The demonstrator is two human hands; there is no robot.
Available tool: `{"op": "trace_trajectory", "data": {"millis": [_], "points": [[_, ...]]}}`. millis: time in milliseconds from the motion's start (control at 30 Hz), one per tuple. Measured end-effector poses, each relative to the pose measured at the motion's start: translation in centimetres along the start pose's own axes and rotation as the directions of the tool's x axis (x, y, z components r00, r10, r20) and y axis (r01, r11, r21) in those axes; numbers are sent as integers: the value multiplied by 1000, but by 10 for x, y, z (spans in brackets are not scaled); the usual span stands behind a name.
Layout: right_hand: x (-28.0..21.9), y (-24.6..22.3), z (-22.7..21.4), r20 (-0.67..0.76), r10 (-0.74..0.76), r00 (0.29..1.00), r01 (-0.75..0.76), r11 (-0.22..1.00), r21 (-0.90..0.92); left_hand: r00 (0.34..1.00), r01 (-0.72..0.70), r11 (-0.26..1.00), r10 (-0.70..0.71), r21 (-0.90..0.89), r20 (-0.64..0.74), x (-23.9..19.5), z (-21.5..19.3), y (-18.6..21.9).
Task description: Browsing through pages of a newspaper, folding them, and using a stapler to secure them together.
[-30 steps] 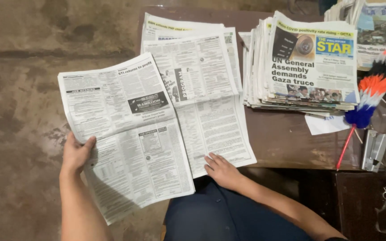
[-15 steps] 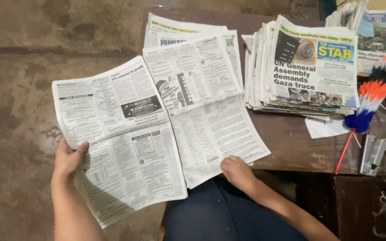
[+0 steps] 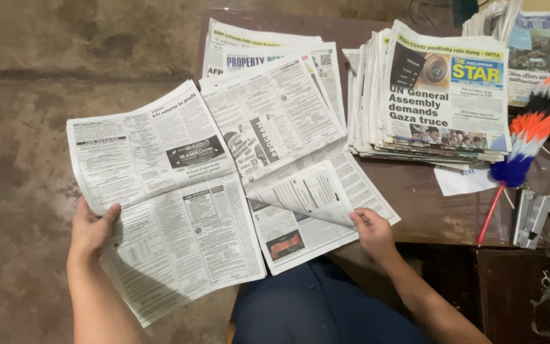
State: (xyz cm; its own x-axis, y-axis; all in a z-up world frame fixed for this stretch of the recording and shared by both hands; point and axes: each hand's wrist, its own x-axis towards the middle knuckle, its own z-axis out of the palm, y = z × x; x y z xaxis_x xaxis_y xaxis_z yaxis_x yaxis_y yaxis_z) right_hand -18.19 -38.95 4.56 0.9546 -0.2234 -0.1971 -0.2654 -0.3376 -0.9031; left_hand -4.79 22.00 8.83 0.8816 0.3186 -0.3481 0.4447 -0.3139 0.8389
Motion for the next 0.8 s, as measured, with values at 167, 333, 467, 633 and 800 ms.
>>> {"op": "trace_trajectory", "data": {"millis": [167,333,467,633,800], "points": [[-6,-15,4,-127,49,991,-58,996,-67,999,-20,998,22,-64,28,6,-6,-17],[-5,-21,2,-65,-82,995,74,990,-117,995,96,993,-96,66,-13,-8,-1,20],[0,-34,-5,-34,-322,946,284,876,-391,995,93,993,-92,78,-23,-8,-2,18],[67,-44,-84,141,-693,707,492,339,-802,998,62,998,-63,-20,-14,3,-13,-8],[83,-167,-142,-187,-782,594,504,543,-672,995,82,986,-88,-146,-37,3,-15,-9]]}}
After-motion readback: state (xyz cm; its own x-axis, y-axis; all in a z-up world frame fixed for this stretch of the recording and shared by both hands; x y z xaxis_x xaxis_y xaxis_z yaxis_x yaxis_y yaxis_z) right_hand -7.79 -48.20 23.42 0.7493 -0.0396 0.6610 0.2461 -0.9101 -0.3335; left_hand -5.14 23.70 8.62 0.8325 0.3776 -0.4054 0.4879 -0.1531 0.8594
